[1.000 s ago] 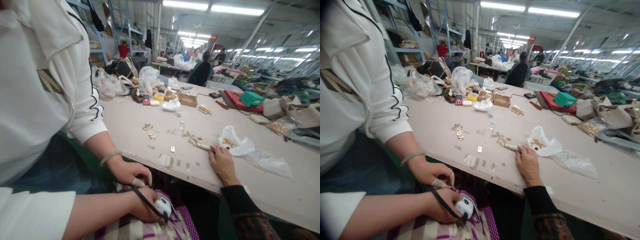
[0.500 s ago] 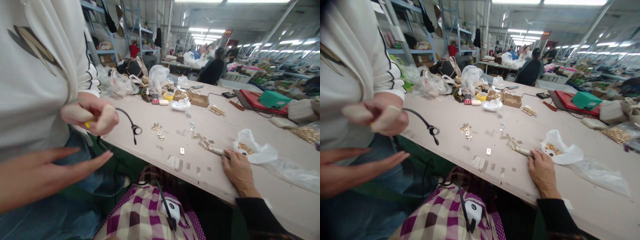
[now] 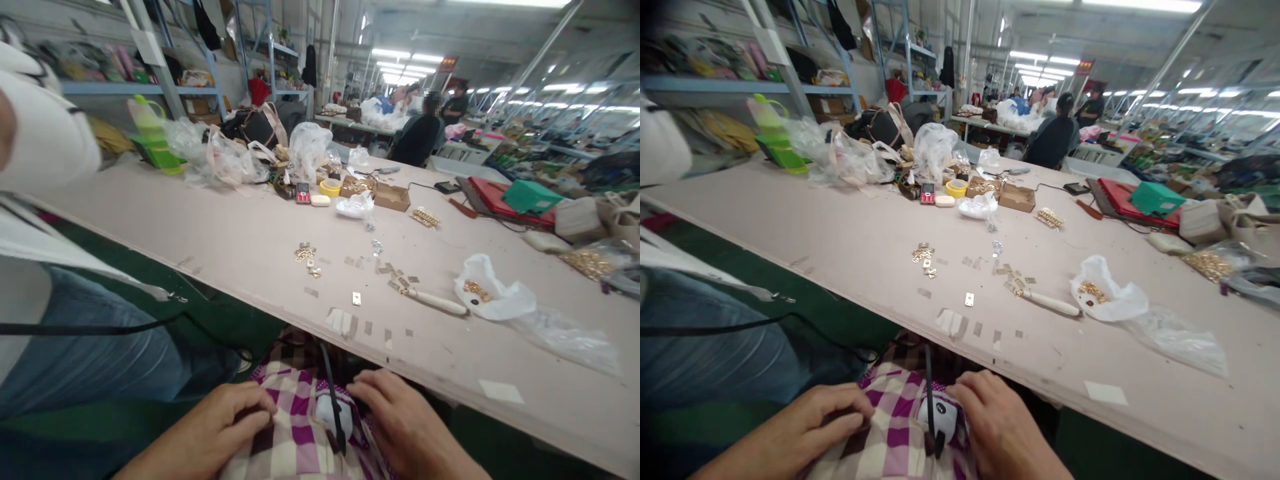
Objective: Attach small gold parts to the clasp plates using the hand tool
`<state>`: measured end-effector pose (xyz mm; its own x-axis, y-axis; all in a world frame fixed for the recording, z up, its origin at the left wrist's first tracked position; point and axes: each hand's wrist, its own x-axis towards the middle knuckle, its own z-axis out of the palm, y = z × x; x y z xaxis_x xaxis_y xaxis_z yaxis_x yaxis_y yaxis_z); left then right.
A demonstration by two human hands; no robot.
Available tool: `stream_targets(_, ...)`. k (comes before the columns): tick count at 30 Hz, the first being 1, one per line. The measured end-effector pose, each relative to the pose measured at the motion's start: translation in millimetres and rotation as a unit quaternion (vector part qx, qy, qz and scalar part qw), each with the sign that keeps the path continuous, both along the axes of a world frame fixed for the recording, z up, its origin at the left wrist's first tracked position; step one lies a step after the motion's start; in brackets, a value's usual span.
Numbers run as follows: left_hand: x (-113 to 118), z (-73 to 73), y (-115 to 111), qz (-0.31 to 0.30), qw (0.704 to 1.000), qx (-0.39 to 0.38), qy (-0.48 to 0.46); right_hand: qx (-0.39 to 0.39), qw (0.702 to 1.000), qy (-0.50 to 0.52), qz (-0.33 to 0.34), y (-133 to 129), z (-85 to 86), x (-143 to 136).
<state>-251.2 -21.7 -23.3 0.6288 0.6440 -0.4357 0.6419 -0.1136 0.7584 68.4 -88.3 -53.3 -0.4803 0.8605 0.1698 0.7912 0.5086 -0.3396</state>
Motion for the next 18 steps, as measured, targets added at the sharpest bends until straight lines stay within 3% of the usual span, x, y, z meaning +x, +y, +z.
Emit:
stream_targets(3, 10, -28.3, 12, 0.007, 1.0, 0.007, -0.019, -0.06, 0.996, -0.056, 0.045, -6, -28.0, -26)
stream_targets(6, 16, -45.7, 21, 0.011, 0.998, 0.017, -0.059, -0.038, 0.993, -0.091, 0.071, -4, -47.7, -32)
stream_targets(9, 6, -50.3, 30, 0.043, 0.997, 0.034, -0.061, 0.074, 0.988, -0.111, 0.08, 1, -59.6, -34)
stream_targets(12, -25, -49.5, 35, 0.088, 0.993, 0.057, -0.045, 0.187, 0.975, -0.091, 0.075, 8, -72.1, -38)
stream_targets(15, -58, -49.5, 26, 0.123, 0.989, 0.078, -0.023, 0.269, 0.96, -0.065, 0.048, 16, -80.3, -43)
stream_targets(18, -67, -53.2, 9, 0.112, 0.99, 0.081, -0.021, 0.309, 0.949, -0.048, 0.031, 22, -77.5, -48)
